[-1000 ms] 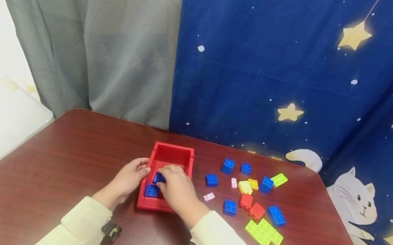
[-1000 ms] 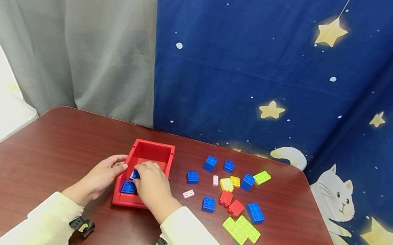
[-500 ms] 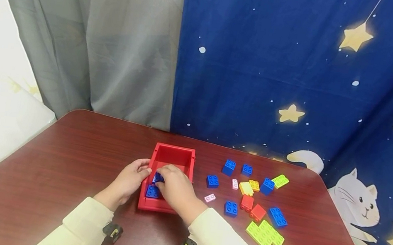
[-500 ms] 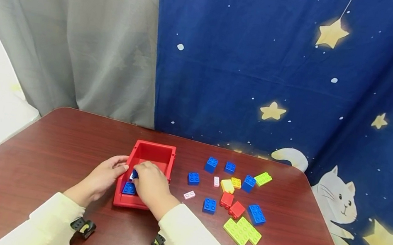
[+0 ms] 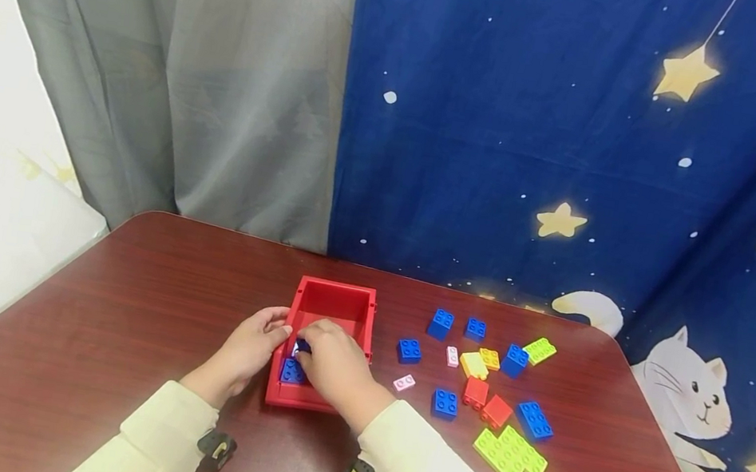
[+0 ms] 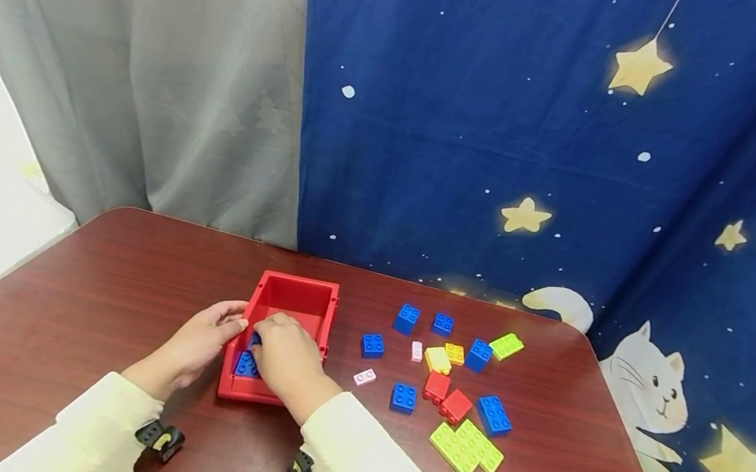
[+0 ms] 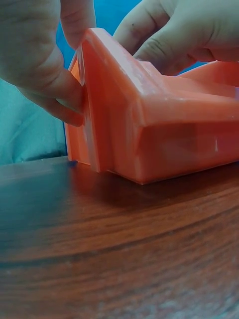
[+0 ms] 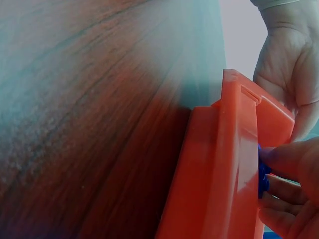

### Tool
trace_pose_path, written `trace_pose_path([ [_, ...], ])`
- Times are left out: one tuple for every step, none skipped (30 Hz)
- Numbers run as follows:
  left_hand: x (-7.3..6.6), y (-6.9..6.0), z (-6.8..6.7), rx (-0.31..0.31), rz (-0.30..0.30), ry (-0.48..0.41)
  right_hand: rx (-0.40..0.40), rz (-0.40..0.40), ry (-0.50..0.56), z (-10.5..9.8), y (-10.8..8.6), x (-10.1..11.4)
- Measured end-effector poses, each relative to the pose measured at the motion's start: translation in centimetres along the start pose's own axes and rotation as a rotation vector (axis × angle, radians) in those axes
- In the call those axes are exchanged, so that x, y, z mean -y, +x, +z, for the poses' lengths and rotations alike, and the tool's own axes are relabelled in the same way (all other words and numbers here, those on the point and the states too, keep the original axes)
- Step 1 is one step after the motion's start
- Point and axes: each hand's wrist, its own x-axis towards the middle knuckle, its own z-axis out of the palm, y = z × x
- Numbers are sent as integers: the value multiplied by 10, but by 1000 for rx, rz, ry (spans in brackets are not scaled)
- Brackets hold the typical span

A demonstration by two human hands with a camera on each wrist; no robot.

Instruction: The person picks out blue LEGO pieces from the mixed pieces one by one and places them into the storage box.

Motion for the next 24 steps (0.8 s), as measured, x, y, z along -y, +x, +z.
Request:
trace_pose_path([
  [0,0,0,1,4,1,5,0,-5,0,1,0],
  [0,0,0,2,5,0,9,0,-11,0,1,1],
  [1,0,0,2,5,-1,12,-1,-15,0,2,1],
  [1,0,0,4,10,-3,15,-3,-19,1,3,2],
  [1,0,0,5,11,-3,18,-3,-24,1,3,2],
  [1,1,0,6,11,-3,20,-4,-27,2,4,2],
  [1,1,0,8,10,-5,21,-5,-30,2,4,2],
  [1,1,0,8,6,-8,21,-6,-34,3,5,3],
  [2,1,0,9,5,-10,22,-7,-38,3,5,3],
  [2,2,0,9,5,-10,24,-5,-40,3,6,3],
  [1,2,0,8,2,-12,29,-4,-42,3,6,3],
  [1,2,0,8,1,-12,33,-3,-43,3,7,3],
  [1,2,0,6,1,-12,42,0,-42,3,8,3],
  [1,3,0,5,2,-10,50,2,-39,3,9,3],
  [1,3,0,5,6,-8,59,4,-34,3,9,3],
  [1,2,0,4,8,-6,68,7,-26,3,10,2],
  [1,2,0,3,8,-6,78,9,-20,3,11,2],
  [1,2,0,3,6,-3,88,12,-12,2,11,2],
  [1,2,0,2,5,-3,99,16,-3,2,11,1],
  [1,2,0,3,4,-3,106,18,6,1,11,1],
  [1,1,0,4,1,-2,113,20,12,1,11,1],
  [1,1,0,4,-4,-2,120,24,19,1,11,0],
  [2,1,0,5,-7,-1,126,27,26,1,11,0],
  [2,1,0,7,-7,3,131,31,32,1,11,0],
])
